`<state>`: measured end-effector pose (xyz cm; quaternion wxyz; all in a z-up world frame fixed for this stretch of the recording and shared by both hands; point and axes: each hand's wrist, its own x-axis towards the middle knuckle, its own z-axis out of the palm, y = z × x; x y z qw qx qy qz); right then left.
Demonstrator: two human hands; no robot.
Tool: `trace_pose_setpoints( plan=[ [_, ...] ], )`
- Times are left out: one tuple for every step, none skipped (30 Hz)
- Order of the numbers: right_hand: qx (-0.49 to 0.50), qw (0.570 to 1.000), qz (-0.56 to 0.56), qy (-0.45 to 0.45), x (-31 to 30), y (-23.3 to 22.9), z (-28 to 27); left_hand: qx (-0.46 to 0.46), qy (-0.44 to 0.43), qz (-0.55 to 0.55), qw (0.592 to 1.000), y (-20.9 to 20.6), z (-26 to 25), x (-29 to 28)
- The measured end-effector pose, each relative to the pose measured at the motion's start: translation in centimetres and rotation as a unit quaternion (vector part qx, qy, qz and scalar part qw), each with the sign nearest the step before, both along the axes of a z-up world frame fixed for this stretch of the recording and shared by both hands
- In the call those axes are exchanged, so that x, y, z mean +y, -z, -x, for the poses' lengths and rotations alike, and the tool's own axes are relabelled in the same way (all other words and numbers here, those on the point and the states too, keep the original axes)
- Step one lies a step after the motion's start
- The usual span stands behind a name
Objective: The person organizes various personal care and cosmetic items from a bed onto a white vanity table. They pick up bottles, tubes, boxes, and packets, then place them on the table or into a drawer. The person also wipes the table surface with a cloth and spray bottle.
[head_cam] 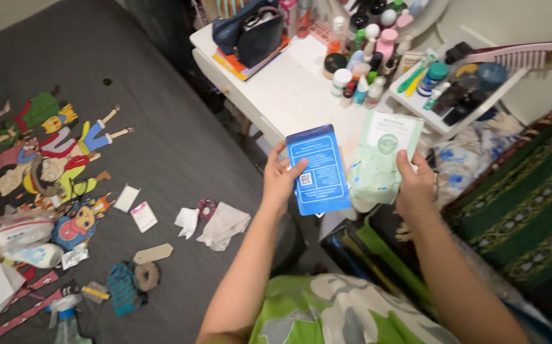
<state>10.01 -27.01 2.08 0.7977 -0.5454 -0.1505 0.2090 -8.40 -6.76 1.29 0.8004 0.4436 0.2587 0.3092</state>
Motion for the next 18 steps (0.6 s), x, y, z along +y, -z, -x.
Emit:
trace_pose_setpoints(
  plan=[
    [-0.015, 1.0, 0.021, 0.005, -0.3, 0.4, -0.7, 0.013, -0.01, -0.038, 0.999, 0.1, -0.6, -0.5],
    [-0.03, 0.999, 0.043, 0.009, -0.6, 0.8, -1.4, 0.026, -0.02, -0.075, 0.997, 0.4, -1.1, -0.9],
    [-0.043, 0.997, 0.064, 0.012, -0.9, 1.4, -2.1, 0.011, -0.021, -0.08, 0.997, 0.7, -1.5, -1.1],
    [-0.044, 0.997, 0.065, 0.016, -0.8, 2.1, -2.9, -0.004, -0.023, -0.085, 0.996, 1.1, -1.8, -1.2],
    [-0.042, 0.997, 0.065, 0.02, -0.2, 3.1, -3.6, -0.017, -0.025, -0.09, 0.995, 1.5, -1.9, -1.2],
    [-0.041, 0.997, 0.066, 0.023, 0.6, 4.1, -4.2, -0.018, -0.036, -0.097, 0.994, 2.0, -2.0, -1.0],
    [-0.048, 0.993, 0.098, 0.032, 1.8, 5.2, -4.8, -0.019, -0.047, -0.106, 0.993, 2.4, -2.0, -0.7],
    [-0.055, 0.989, 0.13, 0.042, 3.1, 6.4, -5.5, -0.019, -0.059, -0.114, 0.992, 2.7, -1.9, -0.4],
    [-0.061, 0.984, 0.162, 0.05, 4.2, 7.5, -6.1, -0.022, -0.068, -0.119, 0.99, 3.1, -1.7, -0.3],
    [-0.06, 0.984, 0.163, 0.047, 5.3, 8.6, -6.7, -0.024, -0.078, -0.123, 0.989, 3.4, -1.5, -0.1],
    [-0.059, 0.984, 0.163, 0.042, 6.9, 9.6, -7.2, -0.027, -0.088, -0.128, 0.987, 3.6, -1.2, 0.2],
    [-0.058, 0.984, 0.164, 0.037, 8.2, 10.6, -7.5, -0.022, -0.099, -0.109, 0.989, 3.7, -1.2, 0.2],
    [-0.074, 0.98, 0.18, 0.038, 9.3, 11.5, -7.9, -0.019, -0.111, -0.091, 0.99, 3.7, -1.3, 0.2],
    [-0.091, 0.976, 0.196, 0.038, 10.4, 12.3, -8.2, -0.015, -0.123, -0.072, 0.99, 3.6, -1.4, 0.4],
    [-0.11, 0.97, 0.211, 0.039, 11.3, 12.8, -8.8, -0.005, -0.126, -0.042, 0.991, 3.4, -1.6, 0.7],
    [-0.092, 0.968, 0.232, 0.024, 12.3, 13.2, -9.4, 0.006, -0.13, -0.011, 0.991, 3.3, -1.7, 1.1],
    [-0.071, 0.964, 0.256, 0.009, 12.7, 13.6, -9.6, 0.019, -0.133, 0.024, 0.991, 3.2, -1.5, 1.2],
    [-0.051, 0.958, 0.281, -0.007, 13.1, 13.8, -9.8, 0.014, -0.137, 0.022, 0.99, 3.1, -1.4, 1.6]
  ],
)
